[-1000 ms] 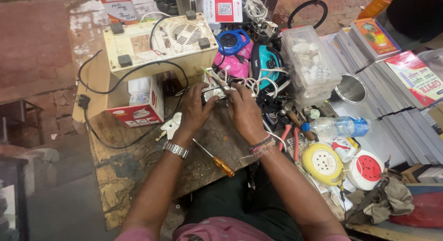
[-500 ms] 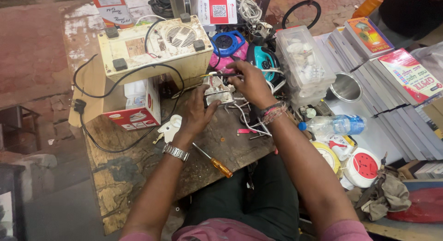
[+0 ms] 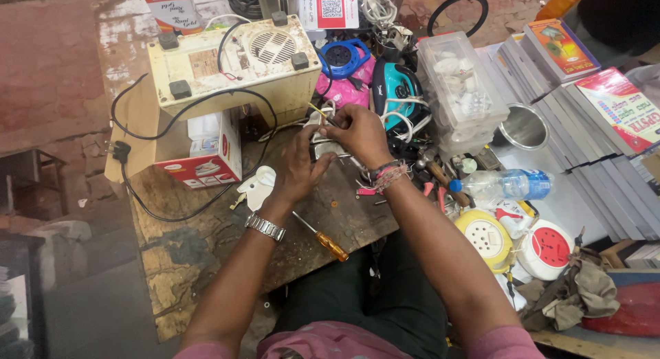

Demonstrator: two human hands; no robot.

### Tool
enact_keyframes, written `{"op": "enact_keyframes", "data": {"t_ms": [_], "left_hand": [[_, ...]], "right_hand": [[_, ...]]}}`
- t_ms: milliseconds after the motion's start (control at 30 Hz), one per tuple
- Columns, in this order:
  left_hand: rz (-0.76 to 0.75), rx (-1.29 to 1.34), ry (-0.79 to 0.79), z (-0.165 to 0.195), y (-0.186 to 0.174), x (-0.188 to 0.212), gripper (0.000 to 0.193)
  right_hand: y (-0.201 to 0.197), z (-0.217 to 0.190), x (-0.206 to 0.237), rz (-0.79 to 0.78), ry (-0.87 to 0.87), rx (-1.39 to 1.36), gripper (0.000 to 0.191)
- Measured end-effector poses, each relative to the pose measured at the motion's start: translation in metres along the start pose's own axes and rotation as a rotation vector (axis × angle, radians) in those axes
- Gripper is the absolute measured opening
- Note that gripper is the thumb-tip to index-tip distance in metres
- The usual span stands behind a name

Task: The person uses a screwdriver to tighten screws on the base of a small white appliance, likely an iron, while holding it steady with the other hand. The person repeatedly adjusts the appliance's position and continues to secure the screws.

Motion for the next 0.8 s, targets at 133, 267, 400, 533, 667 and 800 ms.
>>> {"op": "enact_keyframes", "data": {"t_ms": [133, 267, 400, 533, 667, 800], "left_hand": [[-0.013, 0.014, -0.021, -0.006, -0.001, 0.000, 0.054], [-0.053, 0.038, -0.089, -0.014, -0.003, -0.003, 0.053], [-0.060, 0.018, -0.122, -0.017, -0.003, -0.002, 0.056], [-0.028, 0.037, -0.064, -0.015, -0.005, -0.002, 0.057], [-0.066, 0.034, -0.130, -0.019, -0.004, -0.002, 0.059], [-0.087, 0.085, -0.134, -0.019, -0.003, -0.002, 0.064]], "right_hand": [[0.001, -0.004, -0.003, 0.038, -0.086, -0.023, 0.036], [0.003, 0.001, -0.005, 0.023, -0.066, -0.095, 0.030], [0.000, -0.004, -0.001, 0.057, -0.099, -0.061, 0.030], [-0.007, -0.018, 0.005, 0.118, -0.215, -0.028, 0.026], [-0.008, -0.033, 0.008, 0.101, -0.367, 0.082, 0.016], [-0.004, -0.049, 0.004, 0.027, -0.542, 0.240, 0.018]]}}
Point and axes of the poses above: each hand's wrist, its own x-axis away from the middle knuckle, its own y-axis out of the palm, z = x × y, the point moved 6 cm from there along -x, towards the middle knuckle, and after that the axes turned 10 degrees about -y, right-handed, at the moved point
